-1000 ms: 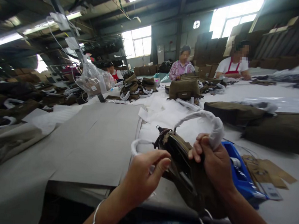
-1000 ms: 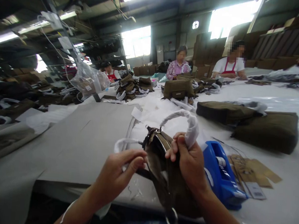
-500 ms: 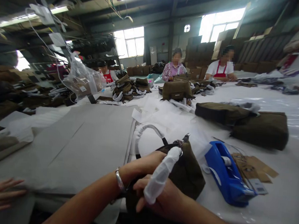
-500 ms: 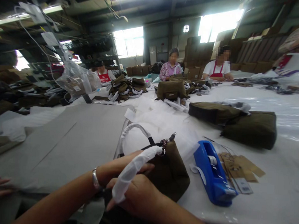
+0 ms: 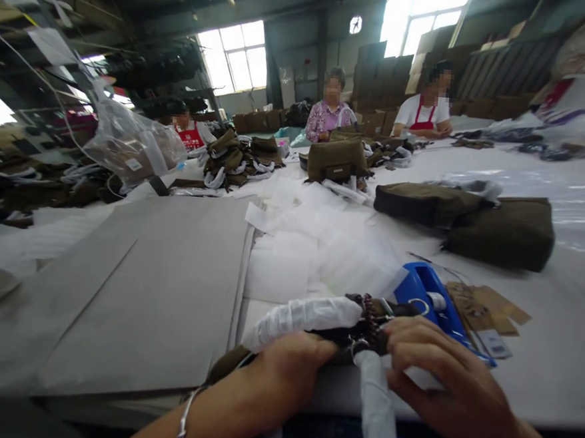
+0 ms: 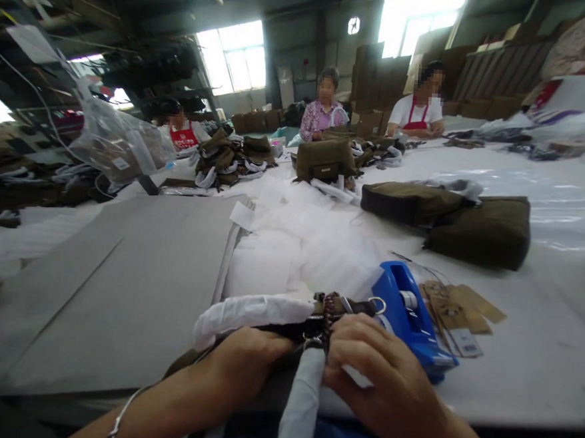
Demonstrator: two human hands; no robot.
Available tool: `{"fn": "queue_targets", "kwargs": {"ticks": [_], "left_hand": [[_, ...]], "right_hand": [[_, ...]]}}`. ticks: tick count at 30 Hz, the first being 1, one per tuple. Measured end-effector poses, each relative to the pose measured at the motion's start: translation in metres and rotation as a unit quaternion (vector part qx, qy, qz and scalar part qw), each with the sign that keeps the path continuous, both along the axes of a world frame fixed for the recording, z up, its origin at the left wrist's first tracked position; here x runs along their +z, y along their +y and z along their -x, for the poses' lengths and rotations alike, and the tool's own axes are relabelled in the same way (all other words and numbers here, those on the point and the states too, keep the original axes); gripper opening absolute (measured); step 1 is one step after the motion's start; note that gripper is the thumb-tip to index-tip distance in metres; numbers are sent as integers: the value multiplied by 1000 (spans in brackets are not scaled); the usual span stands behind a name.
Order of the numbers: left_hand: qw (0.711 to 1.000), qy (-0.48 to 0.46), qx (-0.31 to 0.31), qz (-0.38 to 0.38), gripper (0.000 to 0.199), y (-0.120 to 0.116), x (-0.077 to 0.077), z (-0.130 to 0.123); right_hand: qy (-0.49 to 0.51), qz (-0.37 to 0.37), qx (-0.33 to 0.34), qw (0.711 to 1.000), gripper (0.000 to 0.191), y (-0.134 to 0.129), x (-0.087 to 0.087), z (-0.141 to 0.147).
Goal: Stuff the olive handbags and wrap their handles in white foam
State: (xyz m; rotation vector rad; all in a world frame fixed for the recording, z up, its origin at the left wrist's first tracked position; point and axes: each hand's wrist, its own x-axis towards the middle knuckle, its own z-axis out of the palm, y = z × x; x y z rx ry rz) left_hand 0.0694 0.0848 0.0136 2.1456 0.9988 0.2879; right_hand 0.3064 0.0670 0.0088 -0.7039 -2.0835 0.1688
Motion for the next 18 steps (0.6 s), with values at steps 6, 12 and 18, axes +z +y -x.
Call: {"fn": "queue_targets", "kwargs": {"ticks": [6,12,18], "left_hand": [[996,3,-64,64,20,15,29,9],[999,10,38,14,30,49,19,12],[999,26,9,34,38,57,8,14]], "right_hand": [[-188,17,-17,982,39,5,-16,5],[-188,-56,-54,979,21,11,-20,15],[-267,-69,-118,954,45,8,-8,-21]]}}
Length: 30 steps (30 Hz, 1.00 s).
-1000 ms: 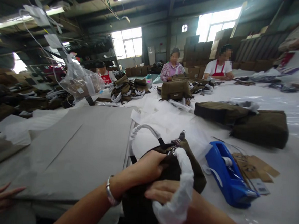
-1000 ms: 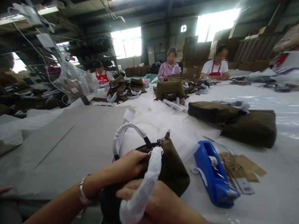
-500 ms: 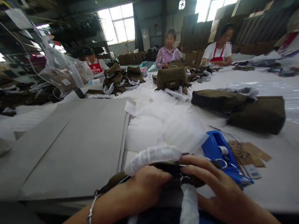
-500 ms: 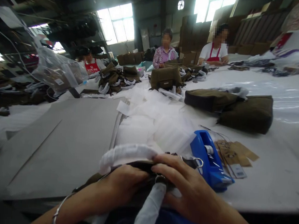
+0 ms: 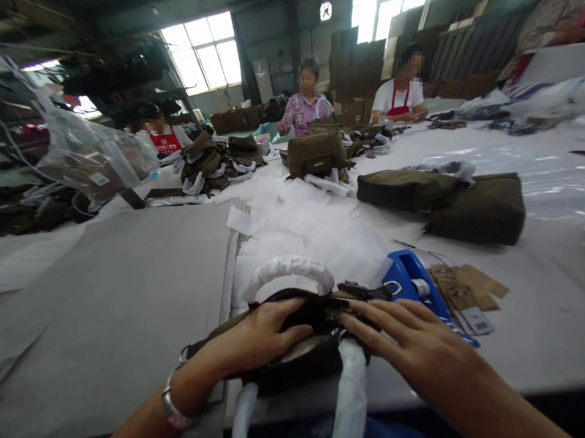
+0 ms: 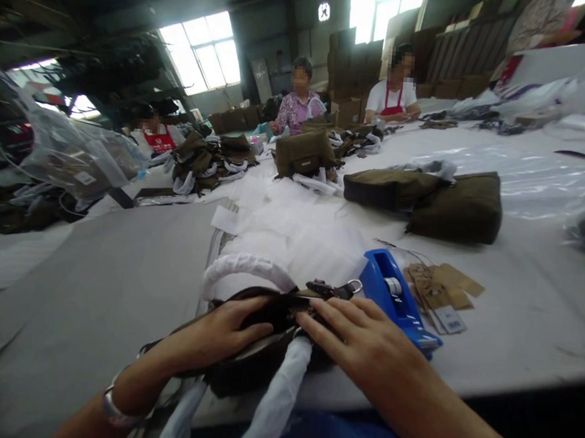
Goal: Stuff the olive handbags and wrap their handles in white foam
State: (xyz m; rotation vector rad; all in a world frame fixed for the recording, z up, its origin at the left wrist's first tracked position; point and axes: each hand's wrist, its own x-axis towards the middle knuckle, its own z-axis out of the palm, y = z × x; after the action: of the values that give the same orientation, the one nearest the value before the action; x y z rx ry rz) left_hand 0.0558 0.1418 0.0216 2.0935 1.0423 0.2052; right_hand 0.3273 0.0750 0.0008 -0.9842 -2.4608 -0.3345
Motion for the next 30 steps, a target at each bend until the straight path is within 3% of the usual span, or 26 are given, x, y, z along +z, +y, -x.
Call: {"fn": "queue_targets", "kwargs": {"ticks": [4,8,15,18,20,22,24,27,30], "left_hand": [[1000,-11,-19,-1,45,-2,3,-2],[999,-27,-11,-22,47,0,-5,-1],[997,-10,21,-80,55,4,-19,6],[997,-13,-4,-82,56,5,-21,5],[996,-20,-17,-89,55,5,-22,4],[995,-26,-21,-94,52,6,-23,4],[995,-23,-21,-94,48,7,-24,4],[995,-23,-16,-97,47,7,-25,5],[995,-39,-11,-86,48,6,-25,6]], "right_hand": [[-34,-26,-22,999,39,6,15,-13],[-17,-59,-18,998,33,0,28,-9],[49,104,-4,993,30,-25,22,-14],[65,64,-6,996,49,-9,17,-10],[27,76,46,996,66,9,15,-2],[-27,114,101,988,70,26,12,7],[-64,128,124,982,54,41,8,14],[-78,47,109,990,22,49,2,16],[-65,-51,60,995,18,38,-2,13]]}}
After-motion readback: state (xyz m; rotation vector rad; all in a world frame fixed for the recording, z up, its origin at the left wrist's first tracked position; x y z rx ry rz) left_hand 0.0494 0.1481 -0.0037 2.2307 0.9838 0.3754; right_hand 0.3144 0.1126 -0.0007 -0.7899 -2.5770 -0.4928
